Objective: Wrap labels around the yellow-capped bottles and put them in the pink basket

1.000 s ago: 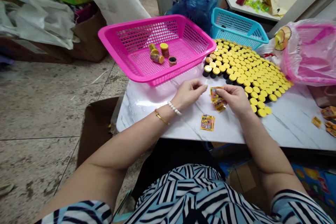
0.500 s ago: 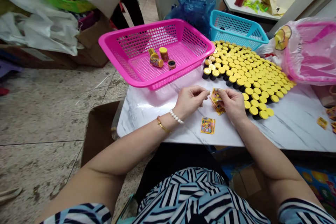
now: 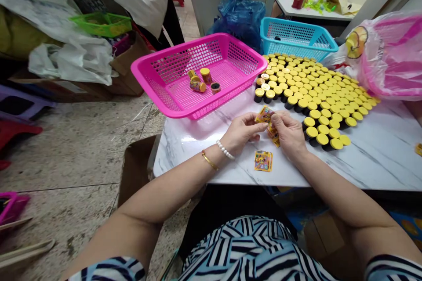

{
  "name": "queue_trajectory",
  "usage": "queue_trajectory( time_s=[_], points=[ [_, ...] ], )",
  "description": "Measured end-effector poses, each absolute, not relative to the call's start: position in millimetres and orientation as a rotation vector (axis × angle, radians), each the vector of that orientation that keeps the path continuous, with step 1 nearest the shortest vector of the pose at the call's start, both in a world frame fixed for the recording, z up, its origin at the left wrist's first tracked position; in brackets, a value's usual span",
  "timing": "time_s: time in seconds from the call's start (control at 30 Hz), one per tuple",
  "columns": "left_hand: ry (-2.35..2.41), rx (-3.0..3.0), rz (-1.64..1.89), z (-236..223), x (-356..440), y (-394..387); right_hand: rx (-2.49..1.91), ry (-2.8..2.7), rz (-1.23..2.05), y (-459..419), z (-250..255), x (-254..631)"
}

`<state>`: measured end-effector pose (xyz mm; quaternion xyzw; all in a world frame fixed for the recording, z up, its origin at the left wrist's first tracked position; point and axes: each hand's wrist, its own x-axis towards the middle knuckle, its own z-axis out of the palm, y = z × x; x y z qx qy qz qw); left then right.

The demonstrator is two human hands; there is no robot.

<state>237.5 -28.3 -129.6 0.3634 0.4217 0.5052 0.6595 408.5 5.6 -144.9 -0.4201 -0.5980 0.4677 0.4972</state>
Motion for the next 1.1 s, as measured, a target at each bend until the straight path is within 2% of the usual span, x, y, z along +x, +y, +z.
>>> queue_trajectory(
  time_s=[0.1,0.3,0.5,0.63,0.9,1.1],
  points=[
    [1.064,1.001,1.132,-127.0,232.1,-28.2,-0.994,-1.514,1.257,7.6,-137.5,410.9],
    [1.252,1.659,0.885,-127.7,224.2,-28.5,-0.982,-1.746,1.486,14.5,-124.2,431.3],
    [1.249,1.553,1.123,-125.0,222.3,-27.6,-1.105,-1.728,1.596,13.1,-126.1,436.6],
    [1.33,1.413,1.445,-119.3,226.8,-30.9,-1.146,-1.538,1.425,11.8,-121.5,432.1],
    [1.225,1.159,1.258,-118.4,238.1,-39.5,-1.117,-1.427,1.277,10.8,-120.1,426.2],
    [1.195,0.963,1.322,-117.1,234.6,-35.9,-1.083,-1.418,1.223,7.7,-123.7,424.0]
  ],
)
